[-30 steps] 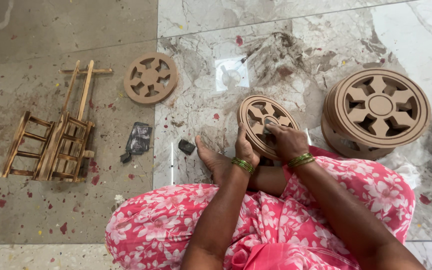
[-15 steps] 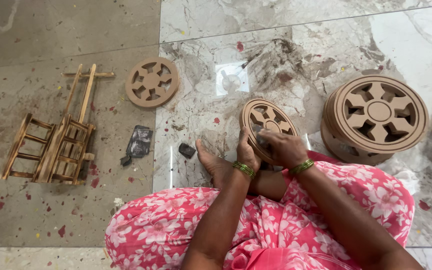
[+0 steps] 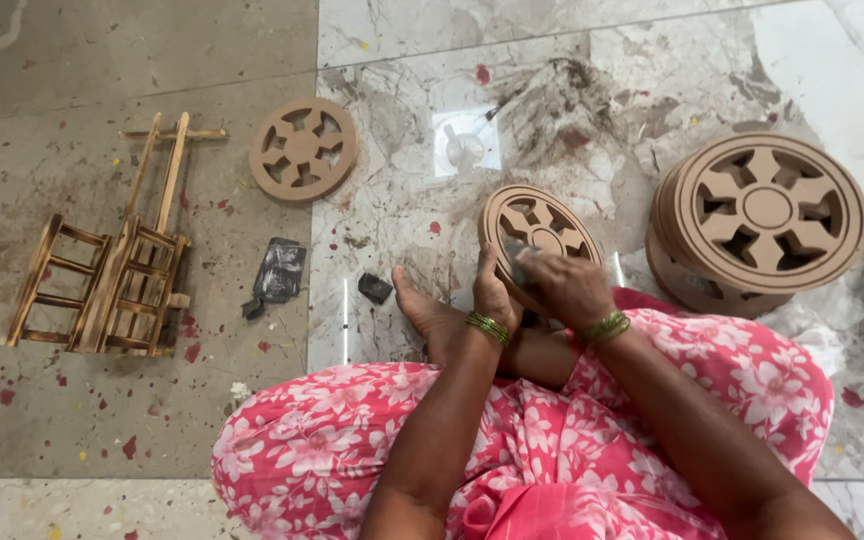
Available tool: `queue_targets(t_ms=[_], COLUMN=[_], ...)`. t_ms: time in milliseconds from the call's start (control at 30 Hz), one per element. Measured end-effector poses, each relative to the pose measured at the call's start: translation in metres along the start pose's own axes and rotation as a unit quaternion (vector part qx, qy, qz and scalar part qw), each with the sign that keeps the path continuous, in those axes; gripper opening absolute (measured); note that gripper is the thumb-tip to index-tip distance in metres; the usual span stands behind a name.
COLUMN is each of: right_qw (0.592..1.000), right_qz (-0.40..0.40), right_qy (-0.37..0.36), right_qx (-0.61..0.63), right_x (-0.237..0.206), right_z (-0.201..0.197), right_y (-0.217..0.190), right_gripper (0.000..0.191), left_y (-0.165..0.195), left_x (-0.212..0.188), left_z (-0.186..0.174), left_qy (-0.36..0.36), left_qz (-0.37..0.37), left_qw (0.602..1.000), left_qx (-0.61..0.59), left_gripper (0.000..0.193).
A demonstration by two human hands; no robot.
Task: The person sits on the floor and sands decorative wooden wheel-shaped cutouts using a sanding block, rubbing the faces and edges of the pieces and turning them over to sand different sides, with finished pieces stacked nearby.
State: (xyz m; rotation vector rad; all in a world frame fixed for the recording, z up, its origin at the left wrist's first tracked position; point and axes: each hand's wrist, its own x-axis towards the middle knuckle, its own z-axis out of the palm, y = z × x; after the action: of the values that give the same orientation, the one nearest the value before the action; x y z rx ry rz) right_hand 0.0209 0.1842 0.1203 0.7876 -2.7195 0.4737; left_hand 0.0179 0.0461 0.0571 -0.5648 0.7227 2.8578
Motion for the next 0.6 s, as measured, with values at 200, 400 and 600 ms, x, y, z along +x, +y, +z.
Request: queue_targets(t_ms=[200,400,600], right_qw=[0.916,0.785,0.879], right_qz=[0.381,0.425,0.408], right_qy=[-0.071,0.135,0.123], right_qx=[0.103,0.429,0.215], right_x=[0.000,-0.011,-0.007], right_z=[0.006,0.040,0.035], right_y=[0.041,0.067,0.066], right_gripper=[0.032,0.016,0.021], left_y=[0.007,0.007,0.002], left_x=[0.012,0.026,0.024], left_z=[-0.002,-0.017,-0.018], left_qy=[0.035,0.107,0.109], left_qz=[0.002,-0.002,-0.025], left_qw=[0.997,0.979,0.982], left_qx=[0.061,0.172,0.153], left_gripper=[0.042,0.044,0.048])
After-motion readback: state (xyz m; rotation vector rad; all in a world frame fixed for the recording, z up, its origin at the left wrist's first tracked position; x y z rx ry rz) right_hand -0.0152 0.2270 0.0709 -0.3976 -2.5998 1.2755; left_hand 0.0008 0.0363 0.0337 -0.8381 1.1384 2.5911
